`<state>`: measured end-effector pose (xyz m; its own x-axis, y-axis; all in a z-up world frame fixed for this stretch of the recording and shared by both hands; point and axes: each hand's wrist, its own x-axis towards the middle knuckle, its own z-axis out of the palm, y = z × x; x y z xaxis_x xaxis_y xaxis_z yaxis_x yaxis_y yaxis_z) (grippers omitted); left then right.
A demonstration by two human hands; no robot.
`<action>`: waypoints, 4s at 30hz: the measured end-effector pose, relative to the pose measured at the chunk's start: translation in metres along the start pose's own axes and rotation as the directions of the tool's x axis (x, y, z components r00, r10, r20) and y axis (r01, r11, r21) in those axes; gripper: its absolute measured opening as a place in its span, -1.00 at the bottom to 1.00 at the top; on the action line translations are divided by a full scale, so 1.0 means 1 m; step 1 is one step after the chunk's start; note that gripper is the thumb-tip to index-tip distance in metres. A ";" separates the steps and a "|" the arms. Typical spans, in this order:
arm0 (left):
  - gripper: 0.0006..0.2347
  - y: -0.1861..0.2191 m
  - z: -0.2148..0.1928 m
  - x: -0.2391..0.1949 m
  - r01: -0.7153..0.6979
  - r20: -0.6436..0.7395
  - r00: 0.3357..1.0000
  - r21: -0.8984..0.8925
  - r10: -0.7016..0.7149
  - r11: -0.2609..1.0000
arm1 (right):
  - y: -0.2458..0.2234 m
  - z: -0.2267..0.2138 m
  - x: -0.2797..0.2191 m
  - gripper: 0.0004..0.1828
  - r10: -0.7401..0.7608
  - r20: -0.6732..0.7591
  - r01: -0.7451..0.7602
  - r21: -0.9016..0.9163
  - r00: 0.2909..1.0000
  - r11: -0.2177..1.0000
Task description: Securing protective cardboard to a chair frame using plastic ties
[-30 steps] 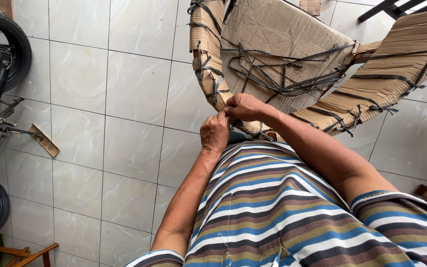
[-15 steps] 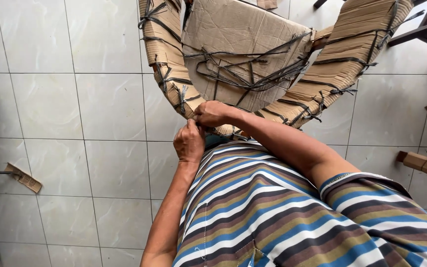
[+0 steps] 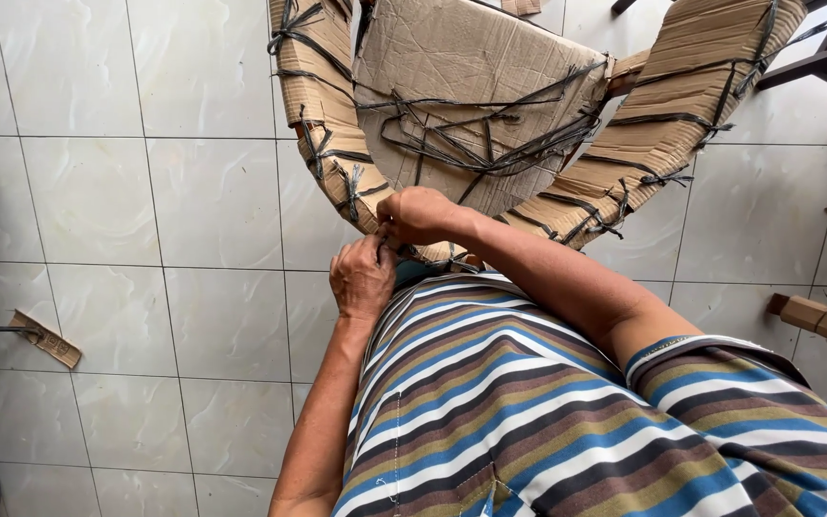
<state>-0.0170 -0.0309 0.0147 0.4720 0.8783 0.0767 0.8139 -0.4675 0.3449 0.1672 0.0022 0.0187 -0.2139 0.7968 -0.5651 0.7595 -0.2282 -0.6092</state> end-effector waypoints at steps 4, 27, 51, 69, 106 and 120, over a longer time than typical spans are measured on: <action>-0.87 -0.026 0.009 -0.007 0.029 0.138 0.990 -0.245 0.005 0.969 | 0.018 -0.001 0.012 -0.75 -0.035 -0.069 0.030 -0.073 0.997 0.997; -0.87 0.005 0.000 0.026 0.449 0.352 0.893 -0.661 -0.280 0.601 | 0.044 -0.039 -0.098 -0.81 -0.053 -0.395 0.148 0.214 0.917 0.965; -0.80 -0.009 0.018 0.025 0.445 0.328 0.895 -0.630 -0.301 0.636 | 0.042 0.039 0.010 -0.88 -0.093 -0.228 0.205 0.540 0.969 0.816; -0.51 0.005 0.020 0.022 0.339 0.187 0.941 -0.493 -0.282 0.801 | 0.031 0.048 0.005 -0.87 -0.019 -0.396 0.212 0.450 0.918 0.867; -0.62 -0.025 0.030 0.017 -0.016 0.046 0.998 -0.383 0.037 0.924 | 0.037 0.009 0.009 -0.83 -0.341 -0.031 0.316 0.464 0.940 0.828; -0.79 -0.008 0.027 0.001 -0.104 -0.192 0.978 -0.125 0.078 0.987 | 0.033 0.013 -0.001 -0.79 -0.159 0.045 0.080 0.711 0.986 0.699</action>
<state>-0.0142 -0.0291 -0.0134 0.4607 0.8418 0.2812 0.7119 -0.5397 0.4494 0.1840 -0.0129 -0.0080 -0.3592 0.7969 -0.4857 0.0767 -0.4935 -0.8664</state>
